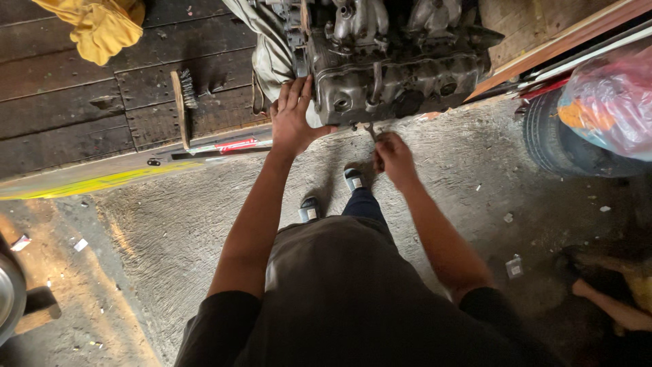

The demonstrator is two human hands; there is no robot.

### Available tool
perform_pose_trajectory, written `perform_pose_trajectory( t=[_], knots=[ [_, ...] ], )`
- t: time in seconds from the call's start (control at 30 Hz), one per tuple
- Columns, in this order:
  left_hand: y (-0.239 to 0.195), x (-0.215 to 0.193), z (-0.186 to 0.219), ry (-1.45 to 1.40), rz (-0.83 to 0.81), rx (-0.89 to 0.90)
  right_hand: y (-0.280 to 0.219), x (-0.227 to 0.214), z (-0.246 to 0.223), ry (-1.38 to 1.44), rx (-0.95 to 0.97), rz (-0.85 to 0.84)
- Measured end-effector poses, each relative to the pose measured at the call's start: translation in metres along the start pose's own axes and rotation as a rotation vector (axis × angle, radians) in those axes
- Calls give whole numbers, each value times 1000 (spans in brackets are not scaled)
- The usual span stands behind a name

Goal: The person uses a ratchet wrench to repeatedly tighten a bolt on a car engine block resting on a wooden workbench. The hands remain in frame throughout, applying torque to the fastener in a continuous repetitive motion.

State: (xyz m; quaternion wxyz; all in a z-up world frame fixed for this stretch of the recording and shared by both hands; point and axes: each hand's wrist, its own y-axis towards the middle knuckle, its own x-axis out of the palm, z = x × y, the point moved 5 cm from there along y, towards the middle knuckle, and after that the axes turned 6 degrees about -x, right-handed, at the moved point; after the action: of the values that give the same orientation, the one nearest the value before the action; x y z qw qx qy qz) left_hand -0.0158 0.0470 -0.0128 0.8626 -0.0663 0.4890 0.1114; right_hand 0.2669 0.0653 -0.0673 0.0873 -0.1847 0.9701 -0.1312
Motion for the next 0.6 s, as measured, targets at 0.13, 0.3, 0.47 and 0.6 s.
perform_pose_trajectory(
  t=[0.13,0.3,0.47,0.6],
  knots=[
    [0,0,0,-7,33,13,-1,27,44,232,-40,16],
    [-3,-3,1,-43,51,20,1,43,65,418,-29,35],
    [4,1,2,32,-57,-56,-2,47,57,435,-48,22],
    [3,1,2,57,-67,-55,-3,50,46,421,-61,9]
  ],
)
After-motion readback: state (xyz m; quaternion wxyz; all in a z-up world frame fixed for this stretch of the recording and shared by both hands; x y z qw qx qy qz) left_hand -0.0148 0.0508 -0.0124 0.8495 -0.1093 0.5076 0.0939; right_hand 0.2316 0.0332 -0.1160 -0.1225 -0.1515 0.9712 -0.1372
